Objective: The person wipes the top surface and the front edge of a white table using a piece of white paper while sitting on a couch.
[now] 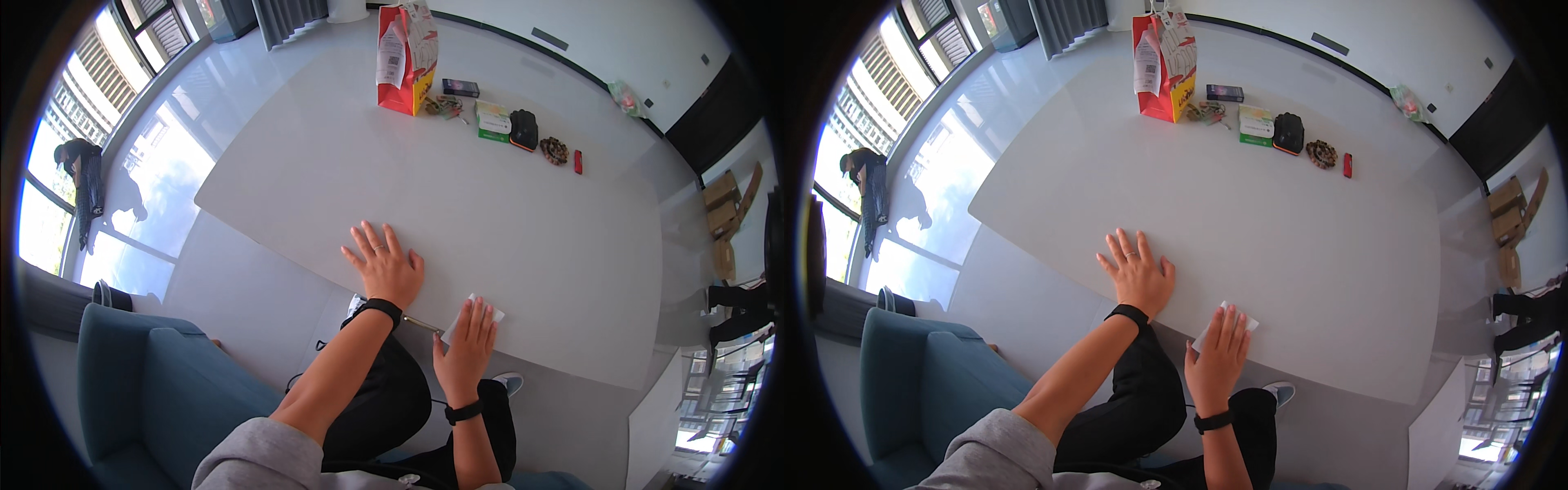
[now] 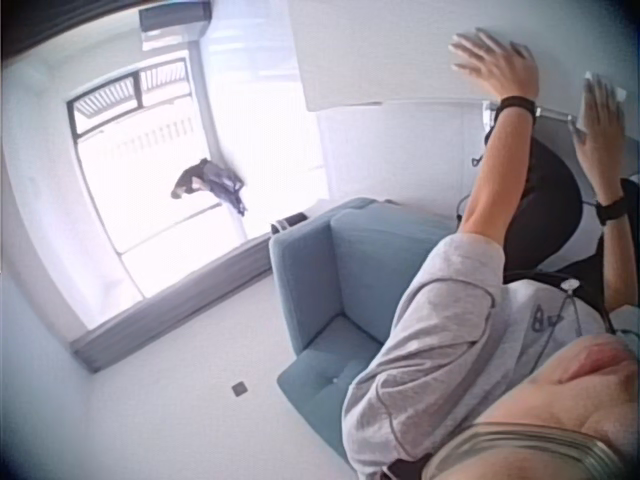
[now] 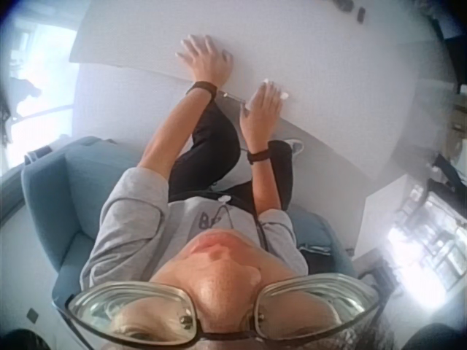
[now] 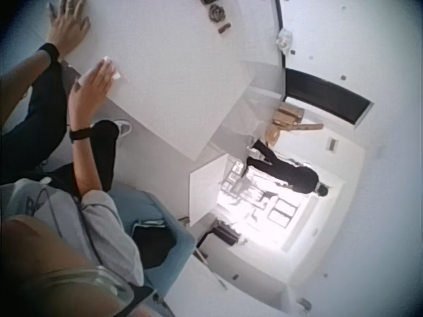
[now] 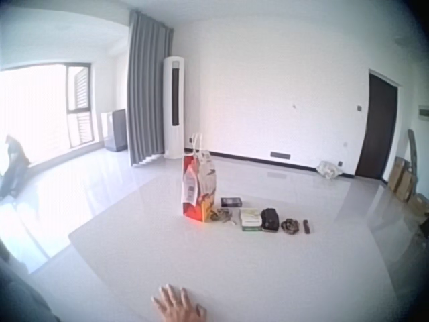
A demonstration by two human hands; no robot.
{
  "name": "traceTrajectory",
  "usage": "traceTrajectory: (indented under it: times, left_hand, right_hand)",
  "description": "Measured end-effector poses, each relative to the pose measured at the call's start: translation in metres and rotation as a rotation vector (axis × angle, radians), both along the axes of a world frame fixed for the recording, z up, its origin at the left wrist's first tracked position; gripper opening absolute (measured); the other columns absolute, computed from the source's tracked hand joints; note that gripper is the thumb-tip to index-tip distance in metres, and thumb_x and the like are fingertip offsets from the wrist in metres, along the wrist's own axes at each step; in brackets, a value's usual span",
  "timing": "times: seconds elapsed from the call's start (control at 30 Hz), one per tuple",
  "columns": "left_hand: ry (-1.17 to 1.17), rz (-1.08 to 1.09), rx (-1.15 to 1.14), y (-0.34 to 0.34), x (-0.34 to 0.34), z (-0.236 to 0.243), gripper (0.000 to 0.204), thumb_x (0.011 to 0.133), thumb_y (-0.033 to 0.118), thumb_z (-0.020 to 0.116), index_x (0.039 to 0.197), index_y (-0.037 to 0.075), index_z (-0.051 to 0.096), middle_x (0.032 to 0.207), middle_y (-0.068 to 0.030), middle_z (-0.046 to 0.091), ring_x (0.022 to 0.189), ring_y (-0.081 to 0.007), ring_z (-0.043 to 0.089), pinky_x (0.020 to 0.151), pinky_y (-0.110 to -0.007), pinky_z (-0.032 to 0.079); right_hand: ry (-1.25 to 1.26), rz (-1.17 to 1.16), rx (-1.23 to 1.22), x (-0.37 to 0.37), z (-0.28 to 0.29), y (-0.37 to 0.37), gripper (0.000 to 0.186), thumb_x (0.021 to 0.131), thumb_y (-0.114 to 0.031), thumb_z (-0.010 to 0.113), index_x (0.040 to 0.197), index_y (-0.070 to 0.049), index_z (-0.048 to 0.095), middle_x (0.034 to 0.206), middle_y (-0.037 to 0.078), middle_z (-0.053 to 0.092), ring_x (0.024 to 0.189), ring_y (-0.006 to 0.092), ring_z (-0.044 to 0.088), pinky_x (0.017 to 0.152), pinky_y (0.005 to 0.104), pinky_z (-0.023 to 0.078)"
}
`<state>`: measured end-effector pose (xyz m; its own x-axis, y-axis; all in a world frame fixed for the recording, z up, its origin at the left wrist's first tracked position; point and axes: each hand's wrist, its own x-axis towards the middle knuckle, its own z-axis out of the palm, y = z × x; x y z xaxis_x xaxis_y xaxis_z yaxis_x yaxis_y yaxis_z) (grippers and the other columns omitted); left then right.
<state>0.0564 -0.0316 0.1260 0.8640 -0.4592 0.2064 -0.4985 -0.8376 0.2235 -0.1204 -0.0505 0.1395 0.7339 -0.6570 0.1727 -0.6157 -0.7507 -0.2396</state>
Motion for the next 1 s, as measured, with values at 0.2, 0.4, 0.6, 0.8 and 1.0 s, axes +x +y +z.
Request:
traceTrajectory:
  times: [0.2,0.4,0.6,0.8,1.0]
  left_hand:
    - [-0.007,0.002,-0.005,0.000,0.001,-0.001,0.063,0.085,0.031,0.047,0.136,-0.005,0.036,0.145,-0.0341,0.024,0.139,-0.0494,0.013,0.107,-0.067,0.009]
    - [0.015,0.008,0.004,0.000,0.001,0.001,0.064,0.085,0.032,0.047,0.137,-0.005,0.035,0.146,-0.0335,0.023,0.139,-0.0488,0.013,0.107,-0.067,0.009]
    - [0.057,0.012,0.033,-0.001,0.001,0.003,0.065,0.087,0.033,0.044,0.139,-0.004,0.034,0.148,-0.0323,0.020,0.140,-0.0476,0.010,0.108,-0.066,0.007]
    - [0.055,0.015,0.038,0.000,0.000,0.004,0.065,0.087,0.033,0.044,0.139,-0.004,0.034,0.148,-0.0325,0.020,0.140,-0.0475,0.010,0.108,-0.066,0.007]
    - [0.031,0.016,0.017,-0.001,0.000,0.001,0.065,0.086,0.033,0.046,0.138,-0.004,0.035,0.147,-0.0327,0.021,0.139,-0.0481,0.012,0.108,-0.066,0.007]
  right_hand:
    - [0.029,0.018,0.001,0.005,0.001,0.009,0.080,0.075,-0.012,0.071,0.142,0.001,0.029,0.147,0.018,0.033,0.137,0.0365,0.031,0.110,0.0483,0.028]
    - [-0.003,0.103,0.009,0.002,-0.005,0.009,0.059,0.087,-0.004,0.053,0.142,-0.001,0.032,0.148,0.016,0.034,0.137,0.0334,0.031,0.112,0.0461,0.025]
    - [-0.033,0.155,0.049,0.001,-0.003,0.007,0.054,0.089,-0.002,0.048,0.141,-0.003,0.035,0.146,0.015,0.037,0.137,0.0336,0.032,0.112,0.0455,0.025]
    - [-0.332,0.157,0.370,-0.003,0.004,-0.005,0.047,0.086,0.003,0.047,0.132,-0.001,0.045,0.133,0.019,0.049,0.127,0.0363,0.044,0.106,0.0454,0.033]
    - [-0.643,-0.051,0.656,-0.001,0.015,0.005,0.031,0.092,-0.003,0.044,0.122,0.000,0.054,0.112,0.022,0.062,0.103,0.0369,0.061,0.090,0.0386,0.046]
